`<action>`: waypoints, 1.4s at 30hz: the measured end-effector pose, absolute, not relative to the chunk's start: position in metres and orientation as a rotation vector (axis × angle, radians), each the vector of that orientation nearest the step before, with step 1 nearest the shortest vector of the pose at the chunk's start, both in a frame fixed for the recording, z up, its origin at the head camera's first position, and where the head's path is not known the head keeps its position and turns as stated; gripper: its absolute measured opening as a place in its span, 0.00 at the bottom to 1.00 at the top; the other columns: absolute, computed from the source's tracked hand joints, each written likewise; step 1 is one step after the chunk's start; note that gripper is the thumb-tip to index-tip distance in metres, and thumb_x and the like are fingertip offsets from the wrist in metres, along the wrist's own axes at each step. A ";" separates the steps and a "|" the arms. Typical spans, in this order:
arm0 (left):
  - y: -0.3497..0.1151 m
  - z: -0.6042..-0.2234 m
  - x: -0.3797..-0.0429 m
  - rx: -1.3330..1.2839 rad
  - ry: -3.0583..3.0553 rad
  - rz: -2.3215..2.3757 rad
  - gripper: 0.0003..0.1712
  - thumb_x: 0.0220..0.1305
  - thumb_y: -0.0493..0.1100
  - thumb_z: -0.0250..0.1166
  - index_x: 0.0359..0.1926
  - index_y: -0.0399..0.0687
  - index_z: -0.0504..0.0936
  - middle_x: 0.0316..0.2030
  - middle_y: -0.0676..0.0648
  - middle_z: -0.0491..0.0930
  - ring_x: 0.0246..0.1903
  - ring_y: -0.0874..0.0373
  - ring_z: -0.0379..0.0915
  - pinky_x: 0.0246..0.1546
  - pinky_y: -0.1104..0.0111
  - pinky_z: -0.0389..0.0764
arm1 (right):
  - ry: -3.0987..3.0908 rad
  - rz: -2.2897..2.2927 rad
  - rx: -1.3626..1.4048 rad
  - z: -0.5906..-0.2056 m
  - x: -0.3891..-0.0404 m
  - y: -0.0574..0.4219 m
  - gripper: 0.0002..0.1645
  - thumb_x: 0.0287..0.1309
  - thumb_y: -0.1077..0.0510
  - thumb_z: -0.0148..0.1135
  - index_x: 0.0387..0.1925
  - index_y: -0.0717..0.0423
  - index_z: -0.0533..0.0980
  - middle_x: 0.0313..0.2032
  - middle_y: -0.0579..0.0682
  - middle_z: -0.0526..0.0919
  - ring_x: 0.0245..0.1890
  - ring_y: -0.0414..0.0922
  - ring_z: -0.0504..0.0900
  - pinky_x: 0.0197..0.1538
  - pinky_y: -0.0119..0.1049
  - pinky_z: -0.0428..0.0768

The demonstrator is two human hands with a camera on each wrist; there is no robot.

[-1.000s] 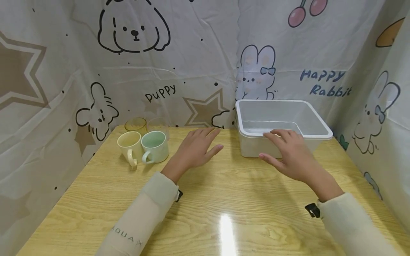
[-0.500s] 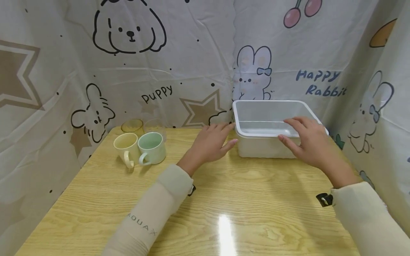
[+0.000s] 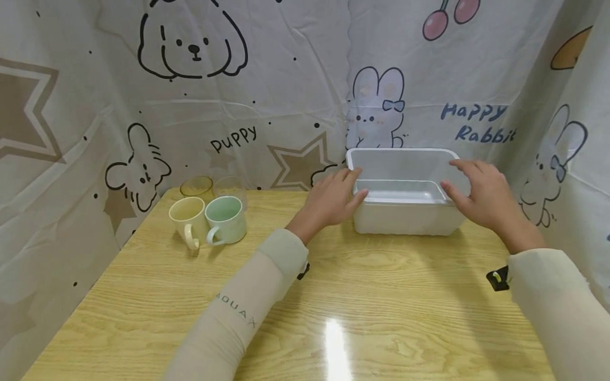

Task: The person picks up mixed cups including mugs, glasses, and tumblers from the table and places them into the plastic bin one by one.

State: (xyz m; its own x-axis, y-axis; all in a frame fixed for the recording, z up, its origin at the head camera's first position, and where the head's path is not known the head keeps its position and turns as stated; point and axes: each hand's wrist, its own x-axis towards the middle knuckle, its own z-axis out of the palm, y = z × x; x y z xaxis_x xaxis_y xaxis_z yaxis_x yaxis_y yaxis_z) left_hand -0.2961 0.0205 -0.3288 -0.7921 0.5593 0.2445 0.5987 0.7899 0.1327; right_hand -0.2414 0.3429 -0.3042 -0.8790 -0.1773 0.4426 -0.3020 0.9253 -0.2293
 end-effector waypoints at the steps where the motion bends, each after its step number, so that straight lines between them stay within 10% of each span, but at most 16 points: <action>1: 0.021 -0.329 -0.298 -0.908 -2.786 -0.320 0.38 0.80 0.64 0.39 0.81 0.52 0.54 0.74 0.44 0.64 0.70 0.47 0.65 0.67 0.53 0.71 | -2.659 0.420 0.344 -0.305 -0.244 0.347 0.34 0.72 0.49 0.60 0.69 0.65 0.67 0.63 0.72 0.71 0.63 0.71 0.66 0.64 0.73 0.64; 23: 0.031 -0.336 -0.321 -0.544 -2.712 -1.253 0.34 0.74 0.50 0.60 0.74 0.39 0.66 0.64 0.38 0.74 0.64 0.47 0.69 0.66 0.56 0.71 | -2.837 0.833 -0.025 -0.320 -0.278 0.390 0.40 0.77 0.41 0.43 0.76 0.64 0.57 0.63 0.76 0.68 0.54 0.71 0.74 0.52 0.67 0.79; 32: 0.033 -0.340 -0.321 -0.308 -2.541 -1.901 0.31 0.72 0.42 0.64 0.72 0.39 0.70 0.55 0.39 0.79 0.53 0.47 0.79 0.48 0.62 0.85 | -2.771 1.062 -0.175 -0.327 -0.282 0.398 0.35 0.78 0.45 0.42 0.67 0.70 0.68 0.59 0.71 0.72 0.49 0.61 0.75 0.35 0.29 0.79; 42: 0.035 -0.337 -0.318 -0.169 -2.428 -2.124 0.28 0.70 0.35 0.62 0.69 0.34 0.73 0.59 0.37 0.77 0.50 0.48 0.80 0.47 0.59 0.86 | -2.786 1.225 -0.290 -0.330 -0.284 0.410 0.37 0.77 0.40 0.44 0.69 0.67 0.68 0.62 0.67 0.71 0.51 0.57 0.74 0.36 0.25 0.79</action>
